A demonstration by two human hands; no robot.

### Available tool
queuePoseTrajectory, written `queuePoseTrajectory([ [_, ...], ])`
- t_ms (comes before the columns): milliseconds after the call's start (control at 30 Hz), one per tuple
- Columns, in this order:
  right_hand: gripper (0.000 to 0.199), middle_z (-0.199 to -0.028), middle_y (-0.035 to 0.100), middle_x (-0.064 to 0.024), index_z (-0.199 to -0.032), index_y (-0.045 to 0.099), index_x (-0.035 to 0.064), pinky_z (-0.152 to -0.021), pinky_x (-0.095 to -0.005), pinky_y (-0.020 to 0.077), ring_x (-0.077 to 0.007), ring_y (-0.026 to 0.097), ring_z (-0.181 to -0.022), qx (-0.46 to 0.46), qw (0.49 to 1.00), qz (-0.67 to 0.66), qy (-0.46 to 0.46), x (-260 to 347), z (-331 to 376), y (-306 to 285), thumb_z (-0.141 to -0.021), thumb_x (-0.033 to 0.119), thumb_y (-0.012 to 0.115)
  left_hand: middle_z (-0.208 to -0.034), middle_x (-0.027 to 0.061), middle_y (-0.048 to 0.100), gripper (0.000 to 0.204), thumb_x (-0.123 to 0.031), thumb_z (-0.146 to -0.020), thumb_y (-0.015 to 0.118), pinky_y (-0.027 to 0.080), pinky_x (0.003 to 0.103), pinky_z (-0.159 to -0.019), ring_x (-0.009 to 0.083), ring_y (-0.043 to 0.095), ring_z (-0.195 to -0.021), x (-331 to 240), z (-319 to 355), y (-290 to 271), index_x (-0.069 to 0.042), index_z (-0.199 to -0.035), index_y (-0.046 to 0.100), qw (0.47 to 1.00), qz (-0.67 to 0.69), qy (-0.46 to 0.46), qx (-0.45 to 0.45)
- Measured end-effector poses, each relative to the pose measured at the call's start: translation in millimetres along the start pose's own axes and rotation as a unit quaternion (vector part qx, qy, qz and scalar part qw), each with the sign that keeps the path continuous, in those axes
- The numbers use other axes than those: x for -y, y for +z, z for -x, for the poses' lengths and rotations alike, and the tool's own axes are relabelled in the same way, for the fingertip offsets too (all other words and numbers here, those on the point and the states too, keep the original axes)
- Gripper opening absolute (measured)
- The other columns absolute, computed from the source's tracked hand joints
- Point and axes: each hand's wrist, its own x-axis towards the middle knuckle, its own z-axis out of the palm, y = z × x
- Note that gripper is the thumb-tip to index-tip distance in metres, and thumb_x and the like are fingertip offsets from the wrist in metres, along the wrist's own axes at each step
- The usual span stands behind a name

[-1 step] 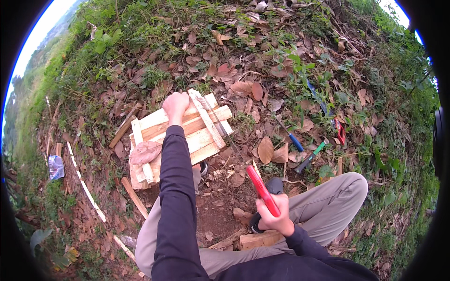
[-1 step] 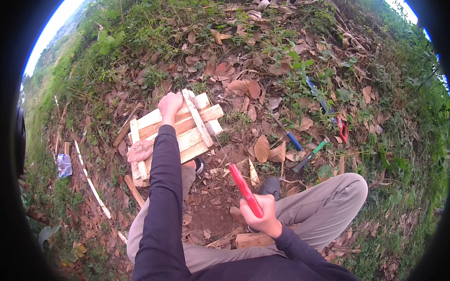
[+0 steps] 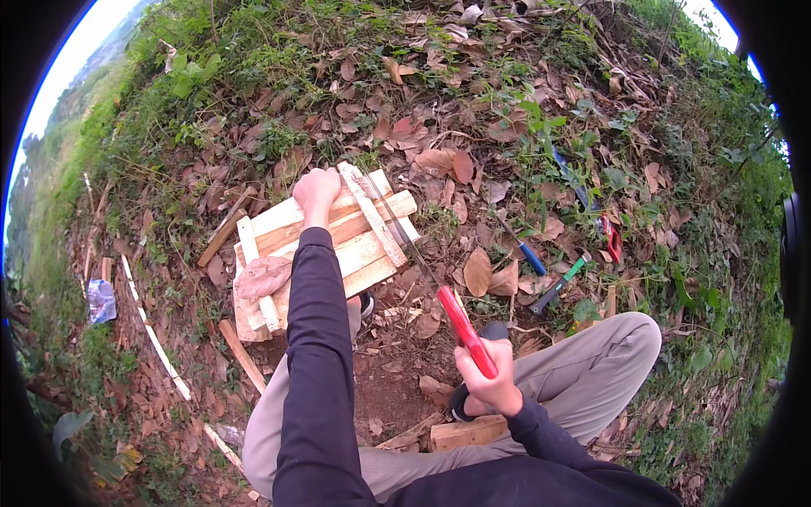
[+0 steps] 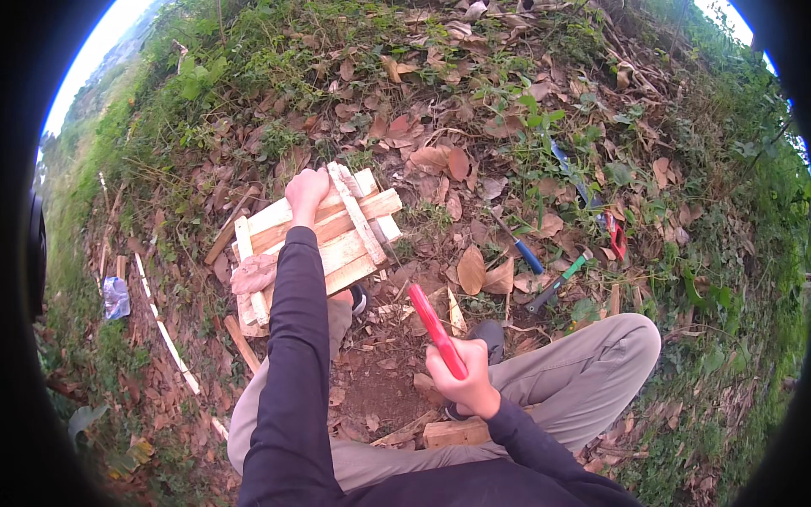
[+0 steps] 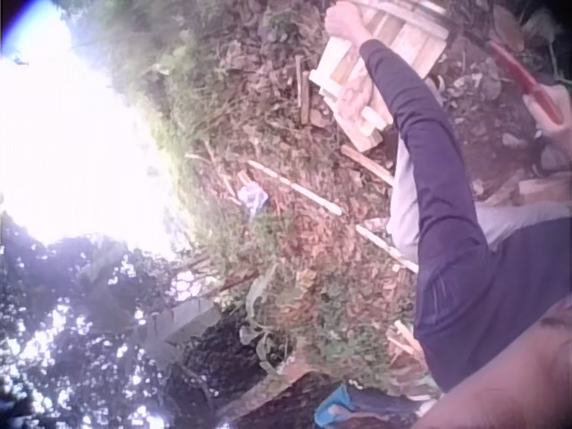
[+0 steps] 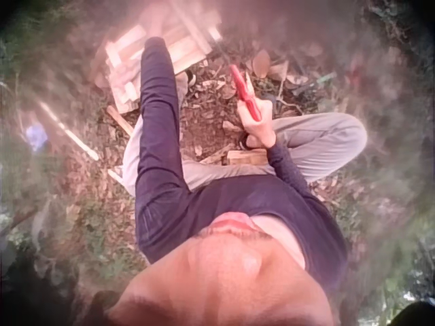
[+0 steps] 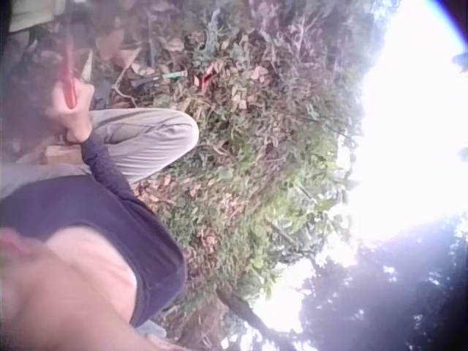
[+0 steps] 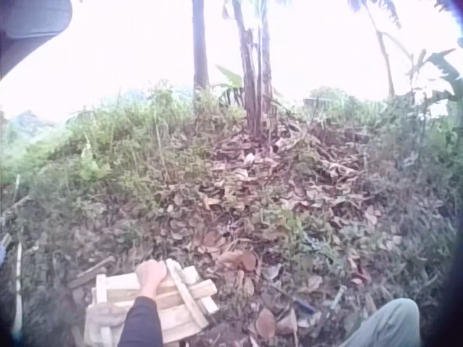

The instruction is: The person sits on the ground and uses a red hand saw to cut a small wooden crate into individual planks. They hold the crate with one hand and saw through the joints with the other, separating the pieces one by one.

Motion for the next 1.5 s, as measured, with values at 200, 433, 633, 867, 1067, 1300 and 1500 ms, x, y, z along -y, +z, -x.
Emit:
queuePoseTrajectory([
  [200,0.02,-0.049,0.049,-0.0074,-0.063,0.057,0.0024,-0.043,-0.0337,0.0401,-0.0175,0.053,-0.039,0.019,0.999,0.023,-0.019,1.7,65.5,-18.9,-0.08,0.002,0.068,-0.117,0.0237,0.071,0.05,-0.037,-0.096,0.046,0.051,0.045,-0.097,0.0371,0.067,-0.114,5.1,-3.4,-1.9,0.001,-0.114,0.073,0.999,0.025,-0.036,-0.003],
  [433,0.022,-0.051,0.048,-0.0082,-0.063,0.056,0.002,-0.044,-0.0329,0.0384,-0.0176,0.052,-0.041,-0.003,0.998,0.057,-0.035,-18.4,20.0,-0.3,-0.082,0.004,0.067,-0.112,0.023,0.072,0.051,-0.039,-0.096,0.044,0.052,0.046,-0.094,0.0377,0.069,-0.108,1.0,13.3,3.3,0.0,-0.107,0.076,1.0,0.02,-0.001,-0.004],
  [633,0.017,-0.049,0.048,-0.0083,-0.064,0.06,0.0023,-0.045,-0.0321,0.0416,-0.0166,0.053,-0.04,0.001,0.995,0.073,-0.073,-31.9,55.3,-13.4,-0.08,0.002,0.067,-0.109,0.0239,0.073,0.046,-0.035,-0.094,0.047,0.053,0.046,-0.092,0.0368,0.07,-0.107,1.9,-6.6,3.4,-0.001,-0.105,0.076,0.998,0.055,-0.029,-0.015],
  [867,0.025,-0.048,0.044,-0.0053,-0.062,0.053,0.0021,-0.044,-0.031,0.0353,-0.0119,0.046,-0.04,-0.026,0.998,0.037,-0.035,-33.1,-19.0,11.9,-0.084,0.002,0.066,-0.108,0.0225,0.074,0.049,-0.037,-0.095,0.045,0.053,0.045,-0.091,0.0362,0.07,-0.106,-9.7,13.1,11.4,-0.001,-0.105,0.076,0.999,0.025,-0.008,-0.03],
  [1067,0.024,-0.049,0.043,0.0029,-0.066,0.057,0.0026,-0.043,-0.029,0.0312,-0.0053,0.04,-0.044,-0.021,0.999,-0.011,-0.043,-25.5,-25.0,25.5,-0.086,0.01,0.068,-0.113,0.0221,0.071,0.04,-0.031,-0.096,0.05,0.051,0.045,-0.095,0.0373,0.067,-0.11,3.8,-0.6,2.0,0.0,-0.106,0.073,0.994,0.099,0.032,-0.035],
  [1300,0.03,-0.053,0.044,0.0064,-0.063,0.05,0.0052,-0.045,-0.0284,0.0287,-0.002,0.039,-0.05,-0.028,0.995,-0.093,-0.025,-18.9,-52.0,31.2,-0.088,0.009,0.066,-0.14,0.023,0.057,0.066,-0.039,-0.081,0.069,0.037,0.043,-0.115,0.0347,0.051,-0.134,44.2,101.1,-29.0,-0.001,-0.134,0.059,0.949,0.291,0.115,0.051],
  [1500,0.032,-0.052,0.045,0.0017,-0.065,0.053,0.0032,-0.047,-0.0315,0.0304,-0.0047,0.039,-0.051,-0.004,0.995,-0.057,-0.087,4.4,-80.4,51.2,-0.09,0.016,0.069,-0.144,0.0166,0.053,0.073,-0.02,-0.08,0.073,0.041,0.049,-0.111,0.0317,0.048,-0.137,33.7,175.5,-24.4,-0.003,-0.145,0.045,0.96,-0.131,0.222,-0.108],
])
